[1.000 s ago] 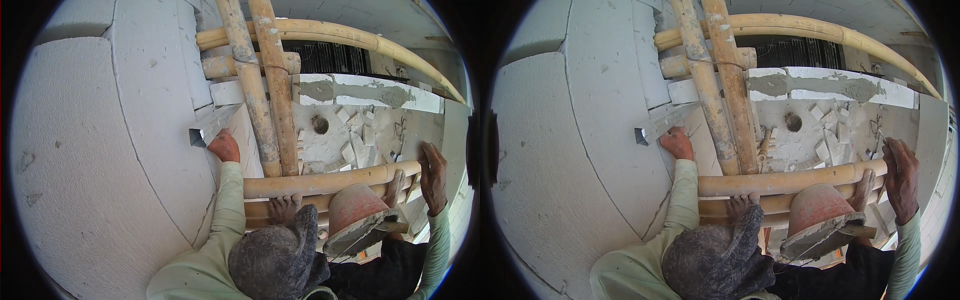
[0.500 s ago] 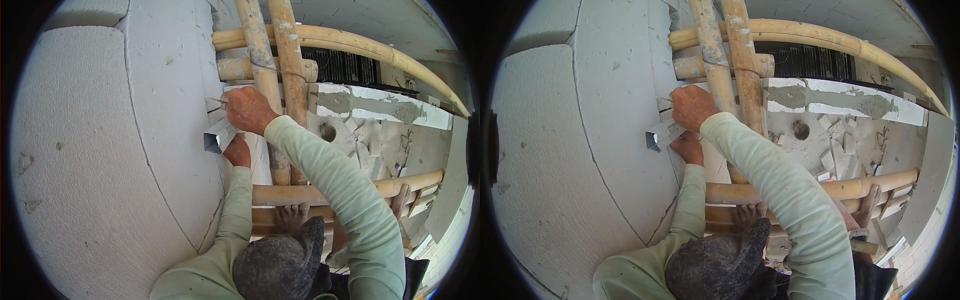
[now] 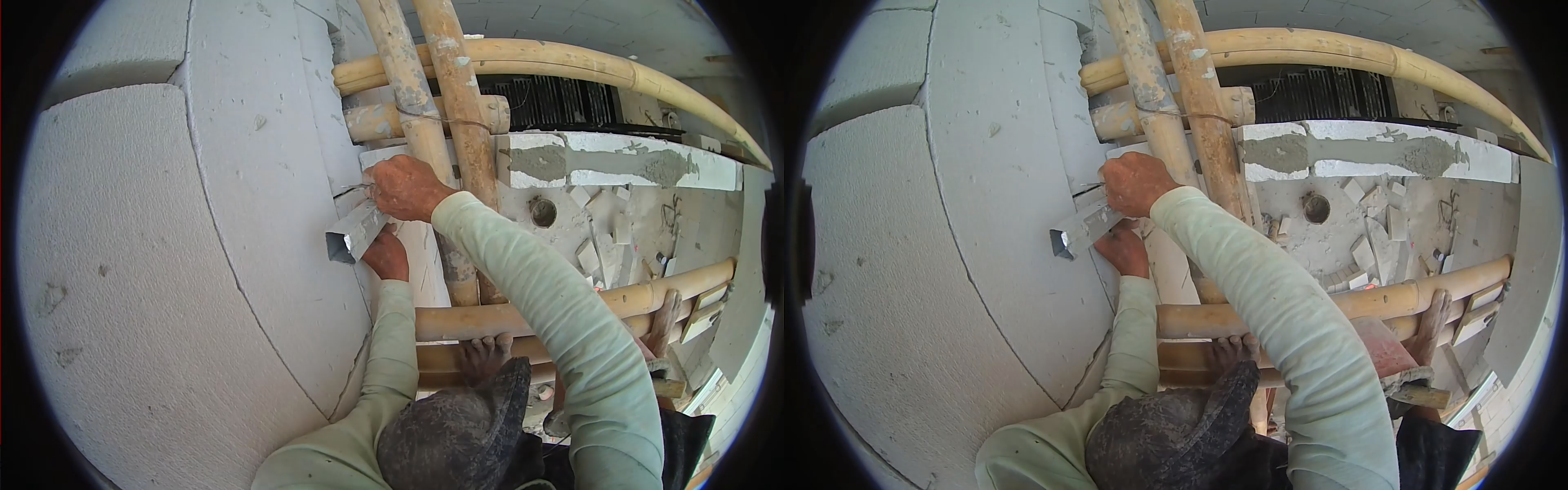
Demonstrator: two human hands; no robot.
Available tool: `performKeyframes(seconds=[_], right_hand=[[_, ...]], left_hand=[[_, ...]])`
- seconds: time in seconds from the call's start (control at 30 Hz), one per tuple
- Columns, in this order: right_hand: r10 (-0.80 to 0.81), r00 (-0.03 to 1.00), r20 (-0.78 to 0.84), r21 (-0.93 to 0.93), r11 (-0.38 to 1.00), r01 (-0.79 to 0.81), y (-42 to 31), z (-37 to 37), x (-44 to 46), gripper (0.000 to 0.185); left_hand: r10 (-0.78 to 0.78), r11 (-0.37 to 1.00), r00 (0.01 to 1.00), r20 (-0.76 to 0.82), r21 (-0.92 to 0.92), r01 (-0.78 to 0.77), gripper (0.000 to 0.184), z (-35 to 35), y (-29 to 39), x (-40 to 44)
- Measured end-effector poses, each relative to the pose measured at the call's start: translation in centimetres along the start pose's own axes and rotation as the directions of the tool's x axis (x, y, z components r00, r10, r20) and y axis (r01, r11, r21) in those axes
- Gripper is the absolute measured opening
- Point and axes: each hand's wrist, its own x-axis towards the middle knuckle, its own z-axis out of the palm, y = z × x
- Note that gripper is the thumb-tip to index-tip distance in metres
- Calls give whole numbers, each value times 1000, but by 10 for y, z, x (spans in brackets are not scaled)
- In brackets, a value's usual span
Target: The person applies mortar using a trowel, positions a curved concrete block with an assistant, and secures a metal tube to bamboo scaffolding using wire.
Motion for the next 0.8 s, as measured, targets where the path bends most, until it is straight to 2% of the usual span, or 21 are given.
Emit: performKeyframes(seconds=[0.03, 0.1, 0.17, 0.23, 0.3, 0.37, 0.43, 0.53, 0.6, 0.63, 0.67, 0.7, 0.73, 0.8], right_hand=[[7, 998, 61, -51, 999, -4, -2, -2, 2, 20], [12, 999, 31, -54, 998, -10, -1, -6, 5, 20], [8, 1000, 14, -66, 998, -7, 3, -11, 7, 20], [106, 968, -227, 19, 994, -105, 10, -18, 4, 19], [97, 966, -238, 7, 995, -98, 13, -26, -4, 18], [93, 963, -255, -8, 995, -99, 13, -37, -16, 17], [95, 957, -275, -20, 994, -104, 11, -45, -38, 16], [95, 968, -233, -7, 995, -100, 13, -44, -71, 17], [102, 971, -218, 23, 995, -99, 12, -32, -89, 15], [114, 972, -205, 54, 993, -105, 11, -26, -99, 13], [54, 973, -225, 16, 999, -52, 8, -23, -108, 15], [59, 973, -224, 12, 998, -58, 10, -19, -113, 15], [25, 984, -176, 4, 1000, -25, 14, -13, -118, 15], [-14, 995, -94, -27, 1000, 11, 17, -2, -124, 16]], left_hand=[[15, 1000, 1000, 15, 18, -15, 20, -1, -5, 1], [23, 999, 999, 25, 36, -24, 21, 0, -11, 3], [86, 995, 995, -60, -51, -89, 23, 5, -13, 4], [99, 994, 992, -73, -47, -103, 24, 9, -8, 0], [115, 992, 989, -94, -41, -119, 26, 8, -6, -4], [100, 994, 995, -26, -32, -101, 29, 9, -8, -11], [99, 992, 993, -60, -78, -103, 33, 11, -12, -16], [57, 998, 998, 16, 32, -57, 33, 11, -28, -24], [-157, 983, 986, 62, -88, 162, 29, 18, -31, -31], [-161, 982, 985, 63, -90, 167, 29, 17, -34, -33], [-205, 972, 965, 162, -84, 221, 30, 16, -35, -33], [-247, 959, 933, 260, -73, 274, 32, 15, -36, -34], [-249, 958, 932, 265, -75, 278, 32, 14, -36, -33], [-286, 911, 854, 434, -153, 383, 39, 14, -21, -25]])
